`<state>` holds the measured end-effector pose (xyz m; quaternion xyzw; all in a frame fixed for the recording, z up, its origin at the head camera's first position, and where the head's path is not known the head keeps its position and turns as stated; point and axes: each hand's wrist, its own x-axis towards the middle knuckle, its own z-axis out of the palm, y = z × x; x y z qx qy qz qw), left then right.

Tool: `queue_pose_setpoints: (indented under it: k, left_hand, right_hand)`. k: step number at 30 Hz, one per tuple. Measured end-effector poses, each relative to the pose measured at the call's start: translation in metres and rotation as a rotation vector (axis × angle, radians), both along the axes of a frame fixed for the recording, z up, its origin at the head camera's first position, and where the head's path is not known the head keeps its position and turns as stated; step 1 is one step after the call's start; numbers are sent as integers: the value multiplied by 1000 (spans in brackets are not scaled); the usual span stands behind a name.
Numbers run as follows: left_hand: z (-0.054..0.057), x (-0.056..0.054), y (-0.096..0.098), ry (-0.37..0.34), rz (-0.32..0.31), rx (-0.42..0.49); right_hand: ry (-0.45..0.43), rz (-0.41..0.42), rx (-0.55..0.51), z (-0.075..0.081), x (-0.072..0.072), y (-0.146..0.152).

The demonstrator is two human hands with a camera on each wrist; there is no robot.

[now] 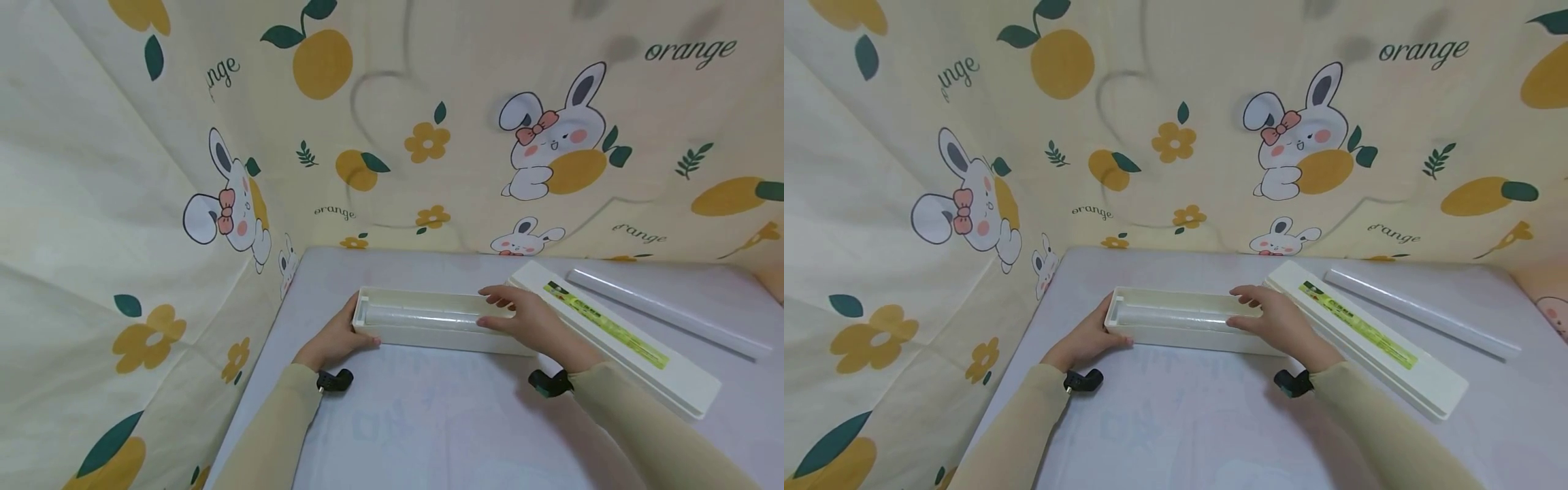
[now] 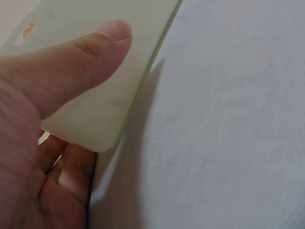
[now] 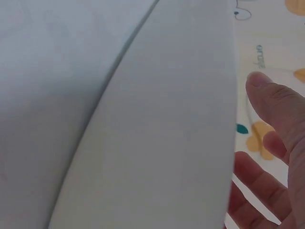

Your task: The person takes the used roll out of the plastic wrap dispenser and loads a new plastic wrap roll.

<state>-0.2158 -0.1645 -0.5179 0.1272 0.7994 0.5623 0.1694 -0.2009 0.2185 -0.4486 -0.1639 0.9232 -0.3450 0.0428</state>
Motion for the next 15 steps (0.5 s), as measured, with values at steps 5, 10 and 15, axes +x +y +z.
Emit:
queue_pose_setpoints:
  k: [5,10,15]
  left_hand:
    - [15,8,4,-6,8,4]
    - [23,12,5,-11,6,1]
    - [24,13,5,-9,13,-14]
  right_hand:
    - [-28,10,1,-5,-3,-5]
    - [-58,10,-6,-9,-5,-9]
    - [-115,19,-21,-14,-8,-12]
